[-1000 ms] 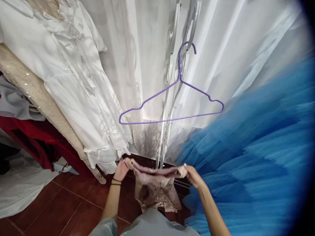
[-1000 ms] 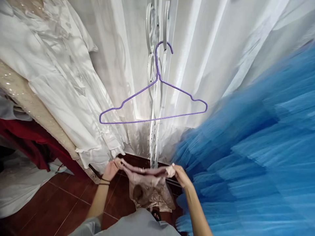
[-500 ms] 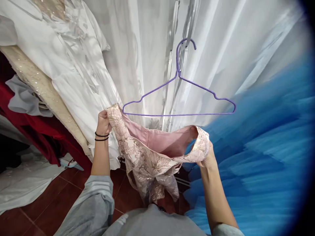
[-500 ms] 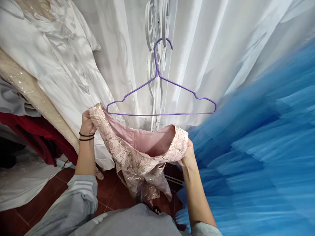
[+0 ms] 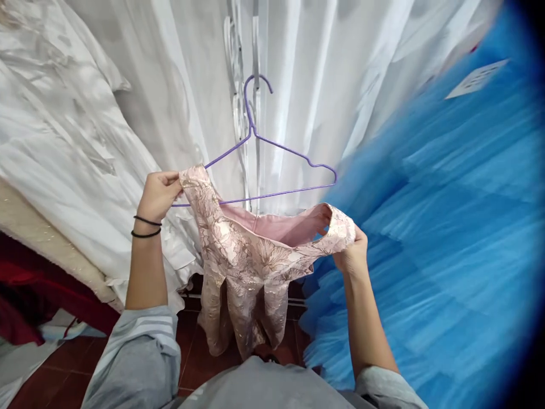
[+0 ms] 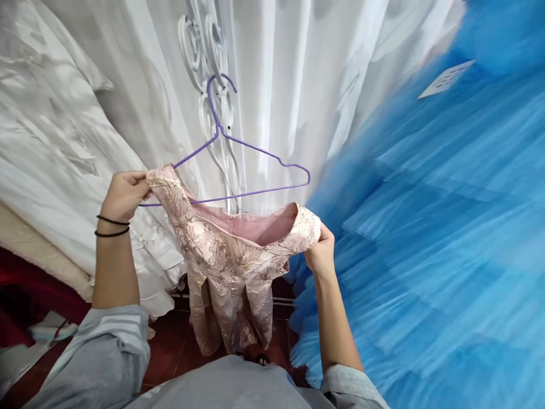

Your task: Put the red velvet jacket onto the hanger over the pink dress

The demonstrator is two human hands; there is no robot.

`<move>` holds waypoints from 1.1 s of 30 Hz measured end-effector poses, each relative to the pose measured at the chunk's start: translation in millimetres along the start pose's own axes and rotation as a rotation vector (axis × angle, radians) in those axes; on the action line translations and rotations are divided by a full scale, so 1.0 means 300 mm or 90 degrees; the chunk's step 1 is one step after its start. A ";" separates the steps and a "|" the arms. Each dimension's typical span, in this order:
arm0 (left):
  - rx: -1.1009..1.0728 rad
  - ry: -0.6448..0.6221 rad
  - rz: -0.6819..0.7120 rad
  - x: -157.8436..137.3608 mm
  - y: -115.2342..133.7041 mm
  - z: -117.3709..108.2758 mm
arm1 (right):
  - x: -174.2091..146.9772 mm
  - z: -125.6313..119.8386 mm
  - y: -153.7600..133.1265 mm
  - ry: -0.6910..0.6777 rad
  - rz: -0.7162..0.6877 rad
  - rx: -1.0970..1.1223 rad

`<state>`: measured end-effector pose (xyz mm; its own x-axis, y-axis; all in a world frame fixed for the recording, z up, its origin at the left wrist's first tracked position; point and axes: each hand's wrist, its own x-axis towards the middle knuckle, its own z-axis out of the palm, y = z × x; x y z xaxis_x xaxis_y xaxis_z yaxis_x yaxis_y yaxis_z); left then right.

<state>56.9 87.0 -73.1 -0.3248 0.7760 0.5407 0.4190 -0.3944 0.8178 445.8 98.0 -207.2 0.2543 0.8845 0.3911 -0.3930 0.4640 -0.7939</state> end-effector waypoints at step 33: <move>0.124 -0.161 0.150 0.023 -0.086 -0.065 | 0.440 0.216 -0.343 -0.508 -0.166 -0.796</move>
<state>27.3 93.0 -86.6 0.0084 0.7822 0.6229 0.6184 -0.4936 0.6115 462.6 170.0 -43.7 -0.4993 0.7699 0.3975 0.6761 0.6331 -0.3768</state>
